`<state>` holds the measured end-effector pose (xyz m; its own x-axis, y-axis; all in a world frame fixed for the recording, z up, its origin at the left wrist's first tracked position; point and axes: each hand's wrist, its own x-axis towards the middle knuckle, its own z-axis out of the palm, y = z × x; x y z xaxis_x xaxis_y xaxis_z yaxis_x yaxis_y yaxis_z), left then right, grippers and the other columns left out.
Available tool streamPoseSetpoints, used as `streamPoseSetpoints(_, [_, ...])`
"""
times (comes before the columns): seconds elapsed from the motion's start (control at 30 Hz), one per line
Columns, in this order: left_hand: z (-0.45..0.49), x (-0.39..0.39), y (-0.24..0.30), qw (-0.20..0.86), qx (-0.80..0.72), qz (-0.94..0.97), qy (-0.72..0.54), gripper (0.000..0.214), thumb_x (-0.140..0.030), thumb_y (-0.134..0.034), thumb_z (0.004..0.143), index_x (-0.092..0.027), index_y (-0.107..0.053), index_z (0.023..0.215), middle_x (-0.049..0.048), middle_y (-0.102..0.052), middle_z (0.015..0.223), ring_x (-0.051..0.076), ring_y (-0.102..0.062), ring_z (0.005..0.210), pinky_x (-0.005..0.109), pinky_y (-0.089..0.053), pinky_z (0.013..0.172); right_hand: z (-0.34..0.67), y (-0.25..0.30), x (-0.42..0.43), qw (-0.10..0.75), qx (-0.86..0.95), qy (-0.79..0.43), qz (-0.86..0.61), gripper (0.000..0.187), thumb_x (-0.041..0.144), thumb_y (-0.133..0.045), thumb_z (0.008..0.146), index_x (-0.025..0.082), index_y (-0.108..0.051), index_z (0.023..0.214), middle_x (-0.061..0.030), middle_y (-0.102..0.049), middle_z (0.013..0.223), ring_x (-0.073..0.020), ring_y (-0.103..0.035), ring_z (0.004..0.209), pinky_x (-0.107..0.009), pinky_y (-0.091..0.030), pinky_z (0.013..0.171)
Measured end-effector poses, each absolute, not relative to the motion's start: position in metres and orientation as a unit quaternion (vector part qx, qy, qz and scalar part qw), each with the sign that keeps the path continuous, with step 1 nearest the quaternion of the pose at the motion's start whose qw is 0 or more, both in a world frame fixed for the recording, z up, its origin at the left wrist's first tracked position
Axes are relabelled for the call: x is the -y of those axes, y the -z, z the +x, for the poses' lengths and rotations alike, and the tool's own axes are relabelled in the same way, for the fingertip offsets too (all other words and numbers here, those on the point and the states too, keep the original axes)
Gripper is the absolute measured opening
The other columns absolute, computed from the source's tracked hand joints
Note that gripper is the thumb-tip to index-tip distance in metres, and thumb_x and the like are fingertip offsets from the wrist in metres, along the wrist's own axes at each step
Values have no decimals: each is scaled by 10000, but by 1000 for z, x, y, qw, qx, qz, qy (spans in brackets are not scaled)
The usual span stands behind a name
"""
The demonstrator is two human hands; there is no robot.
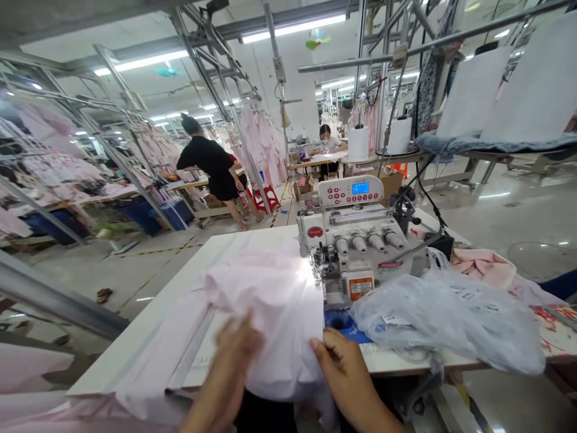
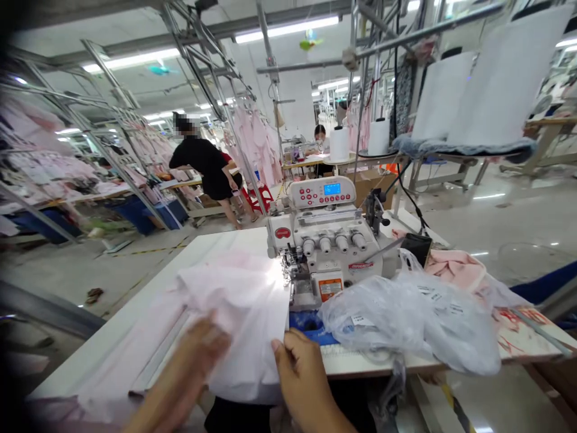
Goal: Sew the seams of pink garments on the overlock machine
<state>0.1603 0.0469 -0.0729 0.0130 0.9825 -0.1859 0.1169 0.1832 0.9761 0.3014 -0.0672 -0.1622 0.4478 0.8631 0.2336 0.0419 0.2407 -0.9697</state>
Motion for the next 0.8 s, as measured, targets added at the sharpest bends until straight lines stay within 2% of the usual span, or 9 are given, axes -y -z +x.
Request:
streamPoseSetpoints(0.03, [166,-38,73,612,-572,433,-333,293,-337,-735,794,-149,-627,992,24,-639,713,153,-617,574,264,-546,559,300,164,67,663,420,-315,-534,468,502,-461,974,159,-561,671,-40,-544,723,-191,-509,710,-279,-396,656])
streamPoseSetpoints(0.1, [175,-29,72,691,-565,367,-263,288,-241,-783,740,-125,-650,967,61,-685,746,171,-643,577,265,-553,528,299,165,65,667,407,-340,-523,446,503,-466,966,159,-571,702,-43,-553,740,-202,-523,734,-283,-407,667])
streamPoseSetpoints(0.23, [184,-48,54,603,-493,412,-472,195,-158,-717,783,-133,-689,974,70,-741,868,172,-702,714,232,-595,627,308,161,58,666,414,-338,-521,455,517,-489,948,163,-569,675,-26,-538,700,-189,-505,691,-278,-395,639])
streamPoseSetpoints(0.3, [188,-66,42,569,-472,429,-519,132,-150,-684,814,-129,-703,943,61,-744,853,155,-701,718,211,-593,651,310,160,57,659,425,-325,-529,451,506,-490,950,162,-571,670,-24,-537,690,-186,-504,677,-275,-390,627])
streamPoseSetpoints(0.47, [204,-108,24,555,-452,452,-532,49,-137,-711,785,-132,-680,823,18,-711,724,108,-637,569,165,-539,530,302,167,67,650,455,-281,-540,422,415,-416,1007,166,-570,703,-52,-598,763,-202,-575,744,-270,-410,675])
streamPoseSetpoints(0.63, [221,-147,15,542,-439,478,-533,144,-187,-772,719,-155,-660,803,5,-696,706,113,-620,557,183,-526,513,302,163,67,651,465,-221,-558,404,361,-422,1019,180,-519,670,-33,-578,738,-176,-565,711,-249,-389,648])
streamPoseSetpoints(0.8, [227,-176,-6,505,-440,531,-519,229,-247,-817,656,-129,-642,746,0,-661,654,99,-567,515,183,-481,476,297,169,73,649,489,-208,-544,359,306,-391,1039,165,-602,785,-44,-599,790,-175,-585,749,-247,-391,665])
